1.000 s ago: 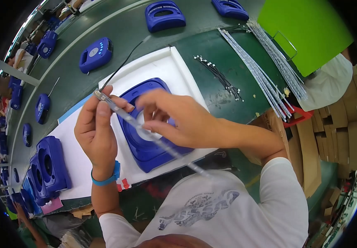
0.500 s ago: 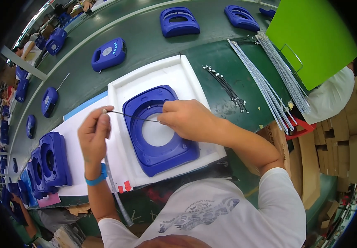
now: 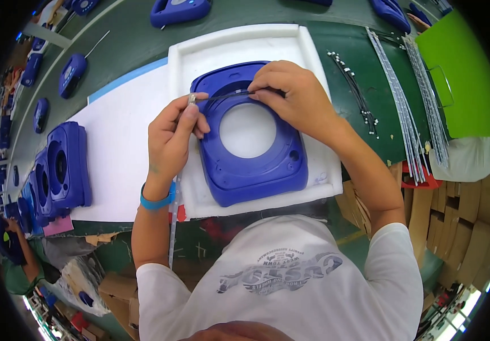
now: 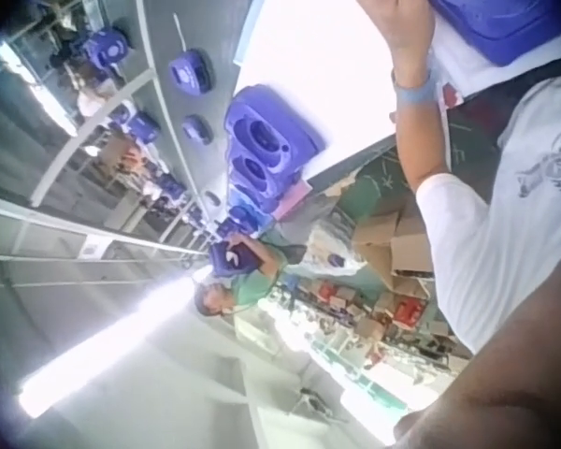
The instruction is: The person inserts LED strips into circular plastic housings by hand at an assembly line.
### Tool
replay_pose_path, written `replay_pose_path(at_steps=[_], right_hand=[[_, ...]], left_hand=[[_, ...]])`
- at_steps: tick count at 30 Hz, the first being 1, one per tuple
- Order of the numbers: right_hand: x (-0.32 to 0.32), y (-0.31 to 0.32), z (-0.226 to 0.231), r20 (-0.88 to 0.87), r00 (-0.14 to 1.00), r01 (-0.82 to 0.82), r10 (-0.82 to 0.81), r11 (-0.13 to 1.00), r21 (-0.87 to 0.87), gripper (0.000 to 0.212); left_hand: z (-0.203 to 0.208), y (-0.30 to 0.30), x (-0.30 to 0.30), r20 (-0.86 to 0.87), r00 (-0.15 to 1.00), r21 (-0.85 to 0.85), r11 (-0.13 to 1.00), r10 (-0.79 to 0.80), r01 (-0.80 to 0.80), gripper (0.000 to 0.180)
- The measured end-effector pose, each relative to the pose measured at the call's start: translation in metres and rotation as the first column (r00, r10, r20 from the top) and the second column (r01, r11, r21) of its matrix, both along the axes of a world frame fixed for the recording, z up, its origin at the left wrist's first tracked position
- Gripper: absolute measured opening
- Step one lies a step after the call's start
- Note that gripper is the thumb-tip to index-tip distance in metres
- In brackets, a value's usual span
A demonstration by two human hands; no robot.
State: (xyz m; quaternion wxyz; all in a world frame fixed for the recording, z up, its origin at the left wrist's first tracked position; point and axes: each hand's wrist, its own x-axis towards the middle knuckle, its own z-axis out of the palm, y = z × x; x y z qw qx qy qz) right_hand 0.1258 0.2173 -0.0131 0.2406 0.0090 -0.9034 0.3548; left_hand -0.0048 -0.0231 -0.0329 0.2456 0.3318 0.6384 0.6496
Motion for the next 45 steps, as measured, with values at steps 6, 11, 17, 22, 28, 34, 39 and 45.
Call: replay_pose_path(at_steps=[6, 11, 17, 22, 28, 34, 39, 45], right_hand=[[-0.015, -0.005, -0.013, -0.046, 0.999, -0.023, 0.022, 1.000, -0.013, 0.013], [-0.021, -0.007, -0.015, -0.079, 0.997, 0.021, -0.010, 0.990, 0.141, 0.013], [-0.021, -0.007, -0.010, -0.082, 0.997, 0.035, -0.009, 0.945, 0.325, 0.015], [-0.024, -0.005, -0.012, -0.075, 0.995, -0.031, 0.064, 0.925, 0.380, 0.012], [-0.025, 0.002, 0.000, -0.045, 0.991, -0.082, 0.123, 0.849, 0.522, 0.020], [-0.049, 0.011, 0.017, 0.138, 0.990, -0.062, 0.016, 0.941, 0.333, 0.035], [-0.099, 0.021, 0.026, 0.642, 0.746, -0.208, 0.179, 0.978, -0.031, 0.080], [-0.108, 0.021, 0.021, 0.691, 0.710, -0.094, 0.139, 0.990, -0.103, 0.090]], left_hand=[[-0.001, -0.003, 0.002, -0.031, 1.000, -0.004, 1.000, 0.005, -0.005, 0.029], [0.001, -0.005, 0.003, -0.032, 0.999, -0.026, 0.999, -0.024, 0.023, 0.031], [0.001, -0.003, 0.002, -0.046, 0.999, -0.035, 0.999, -0.023, 0.021, 0.031], [-0.001, -0.001, 0.002, -0.053, 0.998, -0.032, 0.999, -0.018, 0.017, 0.031], [0.003, 0.003, 0.005, -0.052, 0.999, -0.012, 1.000, 0.016, -0.017, 0.028], [-0.003, 0.004, 0.000, -0.442, 0.887, 0.007, 0.989, 0.136, -0.149, 0.030], [0.004, 0.008, 0.003, -0.614, 0.788, -0.103, 0.984, 0.053, -0.146, 0.031], [0.007, 0.006, 0.004, -0.575, 0.818, -0.162, 0.977, 0.022, -0.141, 0.033]])
